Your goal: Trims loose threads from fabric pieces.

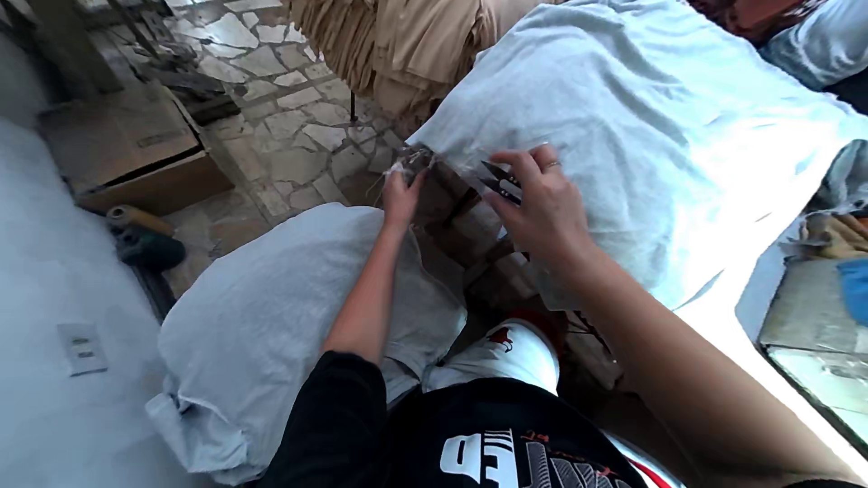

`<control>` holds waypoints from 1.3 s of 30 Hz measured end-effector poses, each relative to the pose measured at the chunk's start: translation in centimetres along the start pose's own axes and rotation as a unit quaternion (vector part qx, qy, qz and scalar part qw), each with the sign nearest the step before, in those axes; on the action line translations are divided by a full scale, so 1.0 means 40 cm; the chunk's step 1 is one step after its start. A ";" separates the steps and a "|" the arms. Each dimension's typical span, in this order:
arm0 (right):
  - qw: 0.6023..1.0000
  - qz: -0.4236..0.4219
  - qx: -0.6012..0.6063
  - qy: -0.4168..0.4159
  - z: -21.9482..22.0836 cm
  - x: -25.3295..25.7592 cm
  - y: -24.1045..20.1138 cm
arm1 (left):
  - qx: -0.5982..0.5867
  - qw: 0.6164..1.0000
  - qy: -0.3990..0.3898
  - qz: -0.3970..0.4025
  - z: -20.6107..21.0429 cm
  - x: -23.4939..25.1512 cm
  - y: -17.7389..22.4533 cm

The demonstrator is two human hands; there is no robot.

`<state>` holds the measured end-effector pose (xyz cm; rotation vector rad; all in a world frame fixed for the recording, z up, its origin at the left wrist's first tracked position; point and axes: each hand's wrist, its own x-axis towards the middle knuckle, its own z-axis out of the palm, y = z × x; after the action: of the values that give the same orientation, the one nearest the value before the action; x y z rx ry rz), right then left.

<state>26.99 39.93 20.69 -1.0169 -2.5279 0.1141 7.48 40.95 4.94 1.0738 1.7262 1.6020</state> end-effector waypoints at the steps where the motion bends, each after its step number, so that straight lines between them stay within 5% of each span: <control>1: 1.000 -0.006 0.007 0.002 -0.003 -0.004 0.002 | 0.022 1.000 -0.009 0.000 0.021 0.030 0.015; 7: 0.999 -0.033 -0.020 -0.015 -0.015 -0.013 0.015 | 0.133 0.991 -0.008 0.022 0.079 0.035 0.081; 15: 0.990 -0.093 -0.107 0.008 0.026 0.009 0.019 | -0.029 0.998 0.059 0.017 0.031 -0.100 0.027; 21: 0.988 -0.092 -0.121 0.004 0.014 0.014 -0.001 | 0.061 0.995 0.020 0.071 0.046 -0.025 0.089; 25: 0.986 -0.107 -0.132 0.001 0.016 0.041 0.007 | 0.045 0.982 0.081 0.162 0.048 -0.055 0.086; 36: 0.982 -0.141 -0.126 -0.025 0.144 0.141 -0.001 | -0.026 0.983 0.056 0.173 0.013 -0.178 0.109; 39: 0.987 -0.126 -0.095 0.004 0.107 0.103 0.006 | 0.017 0.995 0.046 0.091 -0.002 -0.147 0.048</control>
<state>22.74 43.23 18.17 -0.7508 -2.6729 -0.2068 10.89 35.92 6.11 1.2223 1.7630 1.7634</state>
